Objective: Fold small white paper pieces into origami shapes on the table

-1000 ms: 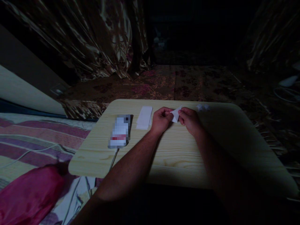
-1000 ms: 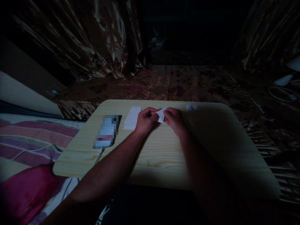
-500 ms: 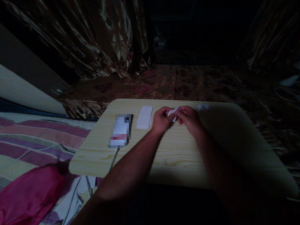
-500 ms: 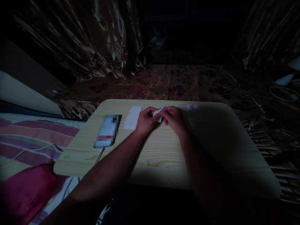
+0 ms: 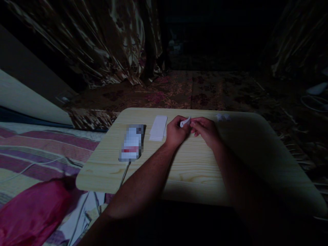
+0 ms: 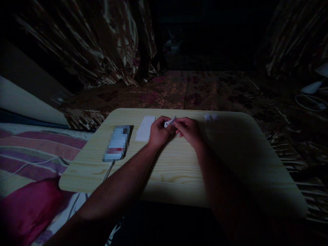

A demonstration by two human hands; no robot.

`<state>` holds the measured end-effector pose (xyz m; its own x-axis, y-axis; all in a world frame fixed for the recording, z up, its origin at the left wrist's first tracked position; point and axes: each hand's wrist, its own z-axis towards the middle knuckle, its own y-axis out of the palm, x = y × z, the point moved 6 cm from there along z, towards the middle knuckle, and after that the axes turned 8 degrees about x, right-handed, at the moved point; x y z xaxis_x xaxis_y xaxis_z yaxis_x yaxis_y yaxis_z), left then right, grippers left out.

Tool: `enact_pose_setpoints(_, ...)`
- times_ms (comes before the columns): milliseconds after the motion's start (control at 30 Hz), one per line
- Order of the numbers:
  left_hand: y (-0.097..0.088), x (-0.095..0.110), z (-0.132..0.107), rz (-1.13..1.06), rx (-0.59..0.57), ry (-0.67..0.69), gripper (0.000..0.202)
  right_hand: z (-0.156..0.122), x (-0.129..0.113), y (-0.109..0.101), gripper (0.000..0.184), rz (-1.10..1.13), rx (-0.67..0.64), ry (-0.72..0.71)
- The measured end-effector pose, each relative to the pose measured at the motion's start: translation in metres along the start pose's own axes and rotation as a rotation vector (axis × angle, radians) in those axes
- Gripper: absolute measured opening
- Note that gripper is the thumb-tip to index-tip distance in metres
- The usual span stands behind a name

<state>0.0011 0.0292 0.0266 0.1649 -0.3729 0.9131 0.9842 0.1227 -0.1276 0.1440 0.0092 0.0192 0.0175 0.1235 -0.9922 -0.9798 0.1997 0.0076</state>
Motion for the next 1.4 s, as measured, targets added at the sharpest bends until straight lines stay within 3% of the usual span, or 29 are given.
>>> enact_pose_setpoints(267, 0.000, -0.001, -0.002, 0.081, -0.030, 0.018, 0.015, -0.004, -0.004, 0.003, 0.046, -0.052, -0.066, 0.033)
enact_pose_setpoints(567, 0.004, -0.010, 0.001, -0.084, -0.053, -0.136, 0.017, 0.003, 0.002, -0.003, 0.021, -0.114, -0.019, 0.040)
enact_pose_setpoints(867, 0.005, -0.018, 0.005, -0.266, -0.074, -0.279, 0.021, 0.002, 0.001, -0.003, 0.025, -0.070, -0.127, 0.022)
enact_pose_setpoints(1400, 0.005, -0.012, 0.005, -0.374, -0.118, -0.342, 0.019, 0.004, 0.001, -0.007, 0.031, 0.005, -0.062, 0.039)
